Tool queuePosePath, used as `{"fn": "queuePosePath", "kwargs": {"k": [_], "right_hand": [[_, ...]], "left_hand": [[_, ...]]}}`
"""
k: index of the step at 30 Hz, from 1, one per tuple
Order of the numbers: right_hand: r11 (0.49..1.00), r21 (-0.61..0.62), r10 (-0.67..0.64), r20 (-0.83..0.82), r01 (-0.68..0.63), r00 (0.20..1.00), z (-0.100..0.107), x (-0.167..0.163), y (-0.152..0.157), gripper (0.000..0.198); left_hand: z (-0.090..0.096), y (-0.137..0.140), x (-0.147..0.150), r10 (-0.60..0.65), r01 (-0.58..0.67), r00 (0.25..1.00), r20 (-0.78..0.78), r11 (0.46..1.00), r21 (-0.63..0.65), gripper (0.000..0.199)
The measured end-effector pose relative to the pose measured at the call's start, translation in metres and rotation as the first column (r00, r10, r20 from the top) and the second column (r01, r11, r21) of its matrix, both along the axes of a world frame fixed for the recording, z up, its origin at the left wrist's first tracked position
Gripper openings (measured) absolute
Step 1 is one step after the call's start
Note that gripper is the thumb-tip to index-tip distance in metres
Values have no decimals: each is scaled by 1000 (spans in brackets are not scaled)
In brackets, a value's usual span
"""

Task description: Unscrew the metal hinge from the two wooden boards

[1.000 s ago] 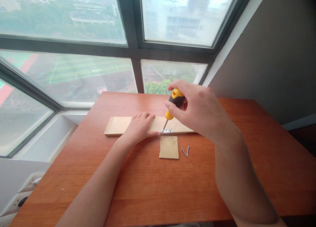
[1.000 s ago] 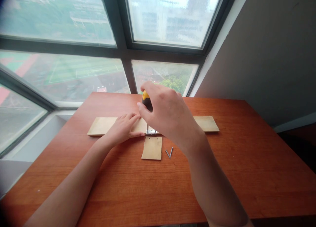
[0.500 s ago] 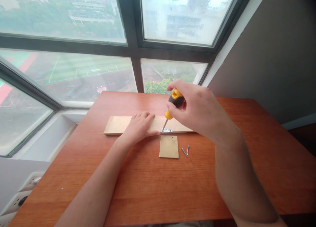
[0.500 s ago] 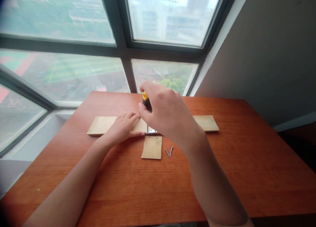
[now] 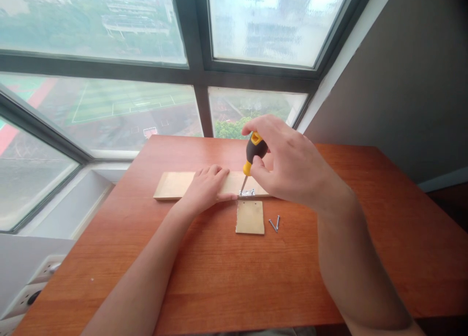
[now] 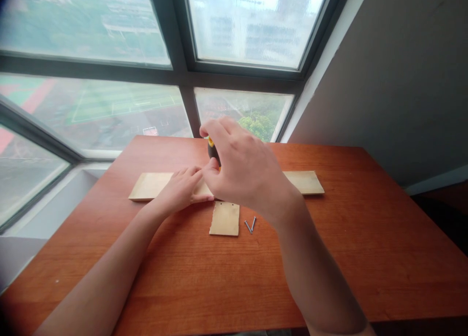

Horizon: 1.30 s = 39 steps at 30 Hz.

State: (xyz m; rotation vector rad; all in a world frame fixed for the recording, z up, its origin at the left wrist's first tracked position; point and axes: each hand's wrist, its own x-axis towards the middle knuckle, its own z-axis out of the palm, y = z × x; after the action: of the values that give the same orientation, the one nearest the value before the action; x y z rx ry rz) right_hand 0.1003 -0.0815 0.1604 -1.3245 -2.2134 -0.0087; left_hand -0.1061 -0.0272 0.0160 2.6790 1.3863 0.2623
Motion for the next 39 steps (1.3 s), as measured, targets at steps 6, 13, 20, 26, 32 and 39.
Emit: {"fn": "queuePosePath", "kwargs": {"k": [6,13,20,26,32,39], "right_hand": [[982,90,-167,6,166,986,-4,-5,4,22],[999,43,-18,-23,19,1000,-2,-7,-2,30],[986,89,-144,7,143,990,-5,-9,3,19],[999,49,-25,6,24,1000,-3,-6,-2,32],[984,69,-166,19,164,986,-6,-10,2,22],[993,55,-106,8,105,994,-3,-11,-3,29]], "left_hand": [[-2,1,0,1,-1,1000,0,1000,11,71],[-5,3,1,7,-7,999,32,1000,8,70],[-3,1,1,-5,5,1000,0,1000,27,67],[-5,3,1,10,-10,999,33,1000,16,66],[-4,2,0,4,-4,1000,21,1000,9,68],[-5,3,0,-4,4,998,56,1000,11,73]]}}
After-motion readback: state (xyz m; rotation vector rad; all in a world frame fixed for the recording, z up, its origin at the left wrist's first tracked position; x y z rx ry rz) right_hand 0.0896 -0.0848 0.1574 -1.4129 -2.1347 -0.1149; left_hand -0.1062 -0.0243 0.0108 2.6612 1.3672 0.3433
